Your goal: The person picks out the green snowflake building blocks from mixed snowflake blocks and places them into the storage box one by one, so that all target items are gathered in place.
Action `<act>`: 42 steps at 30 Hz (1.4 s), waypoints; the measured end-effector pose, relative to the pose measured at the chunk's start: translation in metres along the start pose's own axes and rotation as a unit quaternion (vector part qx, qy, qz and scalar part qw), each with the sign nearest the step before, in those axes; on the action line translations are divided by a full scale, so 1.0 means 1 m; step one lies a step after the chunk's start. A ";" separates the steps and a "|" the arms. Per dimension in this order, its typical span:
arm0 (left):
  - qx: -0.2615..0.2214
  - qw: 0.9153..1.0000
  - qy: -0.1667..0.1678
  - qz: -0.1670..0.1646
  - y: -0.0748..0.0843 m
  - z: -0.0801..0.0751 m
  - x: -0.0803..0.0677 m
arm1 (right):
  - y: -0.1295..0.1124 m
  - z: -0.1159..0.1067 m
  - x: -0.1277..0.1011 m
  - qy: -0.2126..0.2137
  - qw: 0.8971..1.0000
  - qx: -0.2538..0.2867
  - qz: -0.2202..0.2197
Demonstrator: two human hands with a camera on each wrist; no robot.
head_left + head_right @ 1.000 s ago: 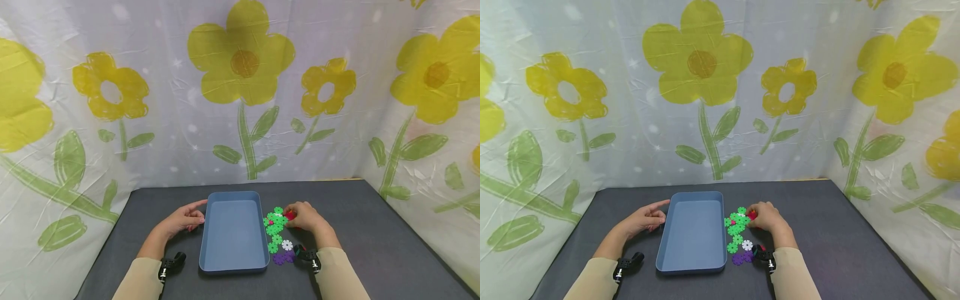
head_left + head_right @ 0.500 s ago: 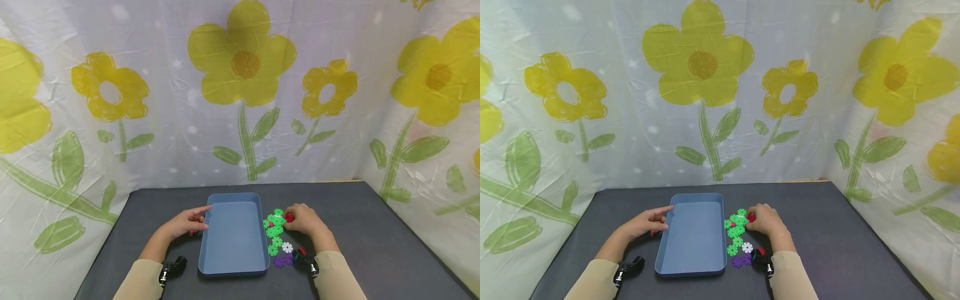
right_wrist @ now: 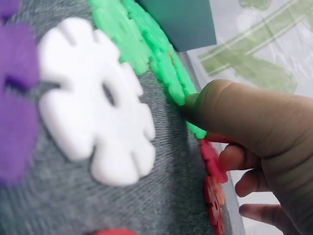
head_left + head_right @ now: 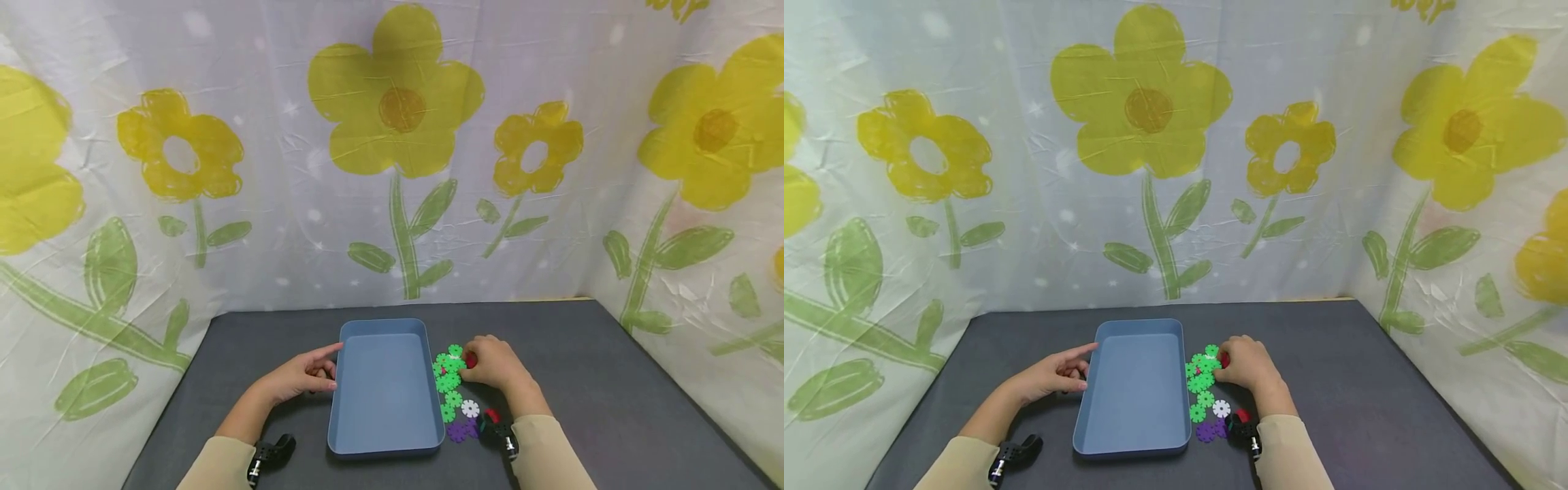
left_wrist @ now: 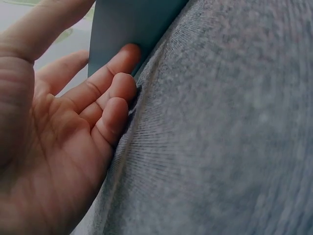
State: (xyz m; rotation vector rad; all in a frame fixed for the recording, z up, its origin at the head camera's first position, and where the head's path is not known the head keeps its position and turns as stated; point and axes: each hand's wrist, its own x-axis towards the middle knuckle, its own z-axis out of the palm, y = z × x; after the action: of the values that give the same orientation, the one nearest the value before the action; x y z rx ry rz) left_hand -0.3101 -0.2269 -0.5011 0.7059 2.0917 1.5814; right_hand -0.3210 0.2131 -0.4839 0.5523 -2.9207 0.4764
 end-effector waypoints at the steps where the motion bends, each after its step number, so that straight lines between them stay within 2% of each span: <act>1: 0.002 1.000 0.001 -0.002 0.000 0.000 0.000 | 0.000 0.001 0.000 0.001 1.000 0.000 -0.001; 10: 0.028 1.000 0.009 0.003 0.000 0.000 -0.001 | -0.001 0.002 -0.001 -0.009 0.999 0.045 0.013; 21: 0.033 0.999 0.020 -0.006 0.000 0.001 -0.001 | -0.005 0.005 0.002 0.003 1.000 -0.001 -0.019; 30: 0.032 0.999 0.025 -0.008 -0.001 0.001 0.000 | -0.006 0.002 0.001 -0.010 0.999 0.033 -0.020; 38: 0.028 0.999 0.019 -0.001 -0.001 0.000 -0.001 | -0.003 0.006 0.004 -0.001 0.999 0.052 0.014; 42: 0.032 0.999 0.021 -0.002 0.000 -0.001 -0.002 | -0.001 0.006 0.003 0.001 0.998 0.055 0.014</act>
State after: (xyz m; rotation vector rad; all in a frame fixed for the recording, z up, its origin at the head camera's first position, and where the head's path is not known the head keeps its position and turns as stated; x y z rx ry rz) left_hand -0.3090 -0.2284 -0.5010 0.6967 2.1797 1.5468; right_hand -0.3237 0.2095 -0.4890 0.5246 -2.9167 0.6440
